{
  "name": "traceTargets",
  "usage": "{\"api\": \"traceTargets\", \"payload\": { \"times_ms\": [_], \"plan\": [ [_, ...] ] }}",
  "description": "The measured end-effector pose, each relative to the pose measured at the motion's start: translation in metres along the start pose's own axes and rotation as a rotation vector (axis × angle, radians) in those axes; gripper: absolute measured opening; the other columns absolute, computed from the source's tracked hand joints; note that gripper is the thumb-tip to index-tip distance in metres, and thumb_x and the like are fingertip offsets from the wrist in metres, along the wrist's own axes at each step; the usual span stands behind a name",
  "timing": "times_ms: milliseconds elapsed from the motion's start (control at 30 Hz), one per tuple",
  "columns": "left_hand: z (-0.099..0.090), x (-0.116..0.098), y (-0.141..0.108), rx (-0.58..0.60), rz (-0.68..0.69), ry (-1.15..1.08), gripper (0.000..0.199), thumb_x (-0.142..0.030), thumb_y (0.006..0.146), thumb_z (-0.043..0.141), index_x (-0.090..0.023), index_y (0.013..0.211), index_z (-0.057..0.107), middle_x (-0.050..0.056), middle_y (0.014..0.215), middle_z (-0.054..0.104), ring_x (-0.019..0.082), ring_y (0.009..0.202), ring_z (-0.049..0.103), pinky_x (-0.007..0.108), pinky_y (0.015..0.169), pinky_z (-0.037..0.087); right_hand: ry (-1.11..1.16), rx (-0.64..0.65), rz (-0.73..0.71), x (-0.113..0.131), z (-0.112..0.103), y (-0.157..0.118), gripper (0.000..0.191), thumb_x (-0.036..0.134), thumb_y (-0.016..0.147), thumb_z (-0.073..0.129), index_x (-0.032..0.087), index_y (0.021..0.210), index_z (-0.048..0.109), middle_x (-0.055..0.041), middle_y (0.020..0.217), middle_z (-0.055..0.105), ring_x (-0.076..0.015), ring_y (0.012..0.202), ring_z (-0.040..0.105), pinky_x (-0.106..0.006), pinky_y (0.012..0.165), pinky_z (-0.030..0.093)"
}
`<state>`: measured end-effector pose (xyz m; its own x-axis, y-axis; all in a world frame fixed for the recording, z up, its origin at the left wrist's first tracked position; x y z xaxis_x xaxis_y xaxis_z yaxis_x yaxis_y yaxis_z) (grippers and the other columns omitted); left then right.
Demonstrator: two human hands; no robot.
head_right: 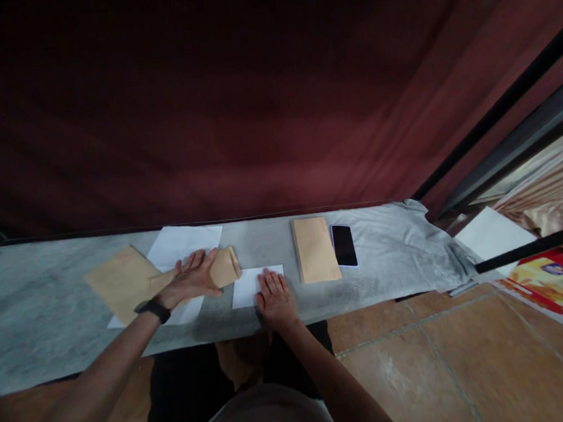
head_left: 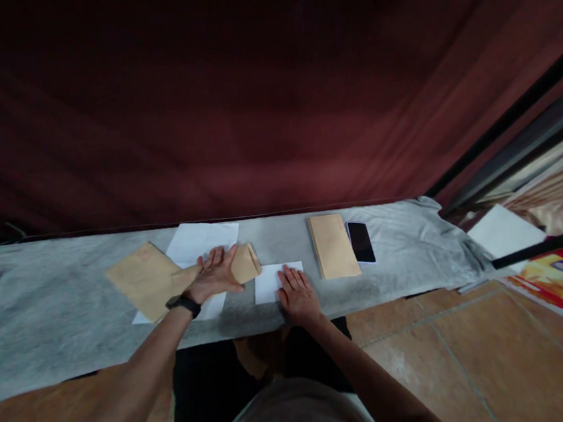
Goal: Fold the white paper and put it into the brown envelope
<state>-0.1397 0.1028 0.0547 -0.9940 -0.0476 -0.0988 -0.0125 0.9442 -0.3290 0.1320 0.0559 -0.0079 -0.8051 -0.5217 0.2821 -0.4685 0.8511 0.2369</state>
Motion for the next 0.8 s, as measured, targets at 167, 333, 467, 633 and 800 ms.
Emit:
{"api": "traceTargets", "payload": {
  "times_ms": [167,333,467,633,800],
  "plan": [
    [0.004,0.006,0.007,-0.016,0.038,-0.026,0.131,-0.057,0.05,0.077,-0.028,0.159,0.011,0.019,0.159,0.028,0.044,0.146,0.022,0.066,0.114,0.009,0.005,-0.024,-0.012,0.001,0.0,-0.001,0.052,0.035,0.102,0.044,0.015,0.149,0.044,-0.0116,0.157,0.04,-0.0258,0.146,0.035,-0.044,0.12,0.027],
    [0.003,0.002,-0.005,-0.157,0.073,-0.051,0.122,-0.054,0.058,0.074,-0.028,0.159,0.011,0.016,0.149,0.041,0.041,0.14,0.034,0.063,0.116,0.01,0.036,-0.035,-0.009,0.001,0.002,-0.003,0.052,0.033,0.101,0.045,0.014,0.15,0.043,-0.0123,0.157,0.04,-0.0265,0.146,0.035,-0.047,0.12,0.028],
    [0.006,-0.008,-0.027,-0.307,0.134,-0.092,0.12,-0.05,0.065,0.072,-0.025,0.159,0.004,0.015,0.142,0.047,0.037,0.135,0.041,0.061,0.117,0.015,0.136,-0.056,0.021,0.001,-0.005,0.0,0.051,0.027,0.098,0.048,0.015,0.148,0.046,-0.0127,0.154,0.044,-0.0258,0.144,0.038,-0.047,0.119,0.032],
    [0.011,-0.026,-0.058,-0.454,0.242,-0.084,0.112,-0.042,0.07,0.071,-0.023,0.159,0.006,0.016,0.144,0.046,0.036,0.136,0.04,0.059,0.119,0.016,0.542,-0.139,0.049,0.011,-0.031,0.021,0.044,0.016,0.097,0.04,0.023,0.136,0.059,-0.0077,0.133,0.064,-0.0172,0.124,0.058,-0.033,0.108,0.046],
    [0.009,-0.042,-0.074,-0.484,0.351,-0.033,0.103,-0.036,0.074,0.069,-0.019,0.159,0.013,0.018,0.144,0.047,0.036,0.139,0.038,0.056,0.121,0.015,0.875,0.127,0.118,0.027,-0.048,0.047,0.039,0.015,0.095,0.042,0.024,0.122,0.069,-0.0025,0.11,0.075,-0.0175,0.102,0.07,-0.029,0.09,0.056]
  ]
}}
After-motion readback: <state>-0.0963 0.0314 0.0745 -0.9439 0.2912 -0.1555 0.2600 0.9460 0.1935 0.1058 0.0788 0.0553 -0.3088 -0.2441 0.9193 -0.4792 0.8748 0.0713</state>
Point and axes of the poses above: each hand's wrist, its own y-axis towards the middle knuckle, its own z-axis out of the palm, x = y × z, the point moved 1 cm from there along y, towards the middle knuckle
